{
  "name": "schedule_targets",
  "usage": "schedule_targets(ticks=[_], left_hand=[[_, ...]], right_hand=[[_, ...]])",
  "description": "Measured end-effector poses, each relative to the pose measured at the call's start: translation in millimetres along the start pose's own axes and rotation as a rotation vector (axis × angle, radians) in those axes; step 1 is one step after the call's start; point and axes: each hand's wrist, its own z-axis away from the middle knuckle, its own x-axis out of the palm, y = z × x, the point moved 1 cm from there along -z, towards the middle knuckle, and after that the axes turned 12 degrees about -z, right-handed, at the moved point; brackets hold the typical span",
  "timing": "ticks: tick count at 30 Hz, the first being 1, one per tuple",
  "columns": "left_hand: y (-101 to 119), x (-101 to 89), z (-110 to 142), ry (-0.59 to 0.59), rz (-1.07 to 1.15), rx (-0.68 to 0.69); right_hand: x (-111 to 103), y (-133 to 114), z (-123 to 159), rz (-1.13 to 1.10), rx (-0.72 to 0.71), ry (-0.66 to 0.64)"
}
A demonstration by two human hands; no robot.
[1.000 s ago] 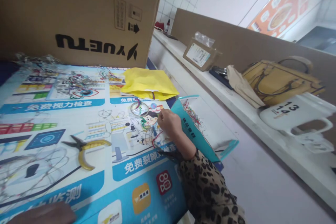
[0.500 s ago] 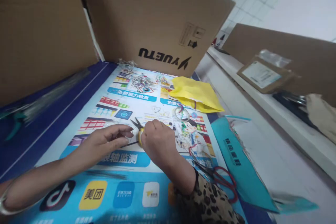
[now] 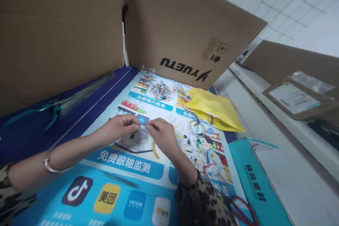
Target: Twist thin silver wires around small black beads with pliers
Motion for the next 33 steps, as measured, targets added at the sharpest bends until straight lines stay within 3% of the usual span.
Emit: schedule_targets(ticks=[5, 9, 13, 23, 33], left_hand=[[-7.2, -0.4, -9.6, 0.021, 0.061, -0.043], [-13.8, 4.3, -17.6, 0.009, 0.192, -0.054], [-17.6, 10.5, -21.8, -0.017, 0.300, -0.083], [-23.0, 14.4, -18.7, -0.006, 0.258, -0.109], [-16.9, 16.4, -17.1, -0.033, 0.278, -0.093]], right_hand=[[3.5, 18.1, -9.3, -0.460, 0.325, -0.076], [7.6, 27.8, -12.8, -0.726, 0.424, -0.123], [10.5, 33.9, -13.1, -0.852, 0.509, -0.111], [19.4, 47.7, -8.2, -0.928, 0.514, -0.098], [15.5, 38.2, -5.3, -0.914, 0.446, -0.077]])
